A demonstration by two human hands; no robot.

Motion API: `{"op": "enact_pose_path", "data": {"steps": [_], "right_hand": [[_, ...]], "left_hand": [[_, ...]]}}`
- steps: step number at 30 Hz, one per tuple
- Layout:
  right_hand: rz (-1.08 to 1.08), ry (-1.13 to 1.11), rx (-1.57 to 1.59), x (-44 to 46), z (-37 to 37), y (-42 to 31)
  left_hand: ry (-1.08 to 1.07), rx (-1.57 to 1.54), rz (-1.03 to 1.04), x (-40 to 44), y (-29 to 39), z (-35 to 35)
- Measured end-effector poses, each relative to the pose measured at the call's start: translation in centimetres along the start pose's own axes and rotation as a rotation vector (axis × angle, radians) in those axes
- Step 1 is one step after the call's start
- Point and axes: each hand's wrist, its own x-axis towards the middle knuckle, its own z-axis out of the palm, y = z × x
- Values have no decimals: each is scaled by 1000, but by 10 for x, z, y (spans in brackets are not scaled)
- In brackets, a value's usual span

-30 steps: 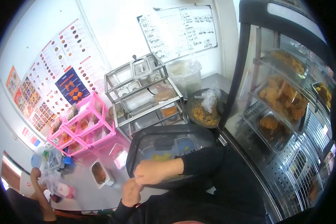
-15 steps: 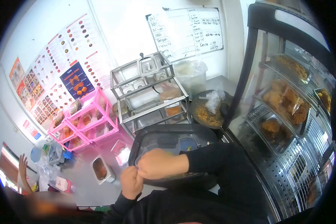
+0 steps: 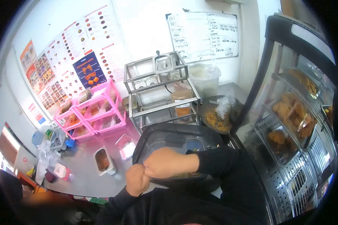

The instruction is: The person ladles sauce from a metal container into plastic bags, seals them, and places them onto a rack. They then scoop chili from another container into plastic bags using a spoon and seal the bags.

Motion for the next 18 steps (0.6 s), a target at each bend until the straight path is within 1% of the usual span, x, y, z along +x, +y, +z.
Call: {"op": "enact_pose_path", "data": {"steps": [2, 3, 5, 7, 8, 9, 10, 12, 13, 15, 18], "right_hand": [[23, 117, -70, 1, 2, -7], [10, 131, -98, 3, 4, -6], [-25, 157, -155, 9, 10, -1], [-103, 350, -168, 10, 7, -10], [-155, 442, -166, 11, 4, -14], [-350, 480, -168, 13, 2, -13], [-427, 413, -173, 13, 0, -17], [-581, 274, -186, 11, -4, -25], [-538, 203, -213, 14, 1, -24], [-442, 70, -279, 19, 13, -23], [-532, -22, -383, 25, 15, -31]], "left_hand": [[183, 157, -88, -1, -2, -5], [150, 225, -99, 5, -7, -14], [78, 198, -200, 11, -4, -21], [52, 133, -288, 10, -3, -27], [-24, 32, -340, 7, -5, -30], [-90, -72, -393, 4, -11, -33], [-150, -182, -445, 0, -16, -36], [-213, -369, -317, -7, -27, -38], [-241, -459, -246, -10, -29, -40], [-280, -415, -192, -12, -25, -45], [-319, -400, -149, -24, -28, -44]]}}
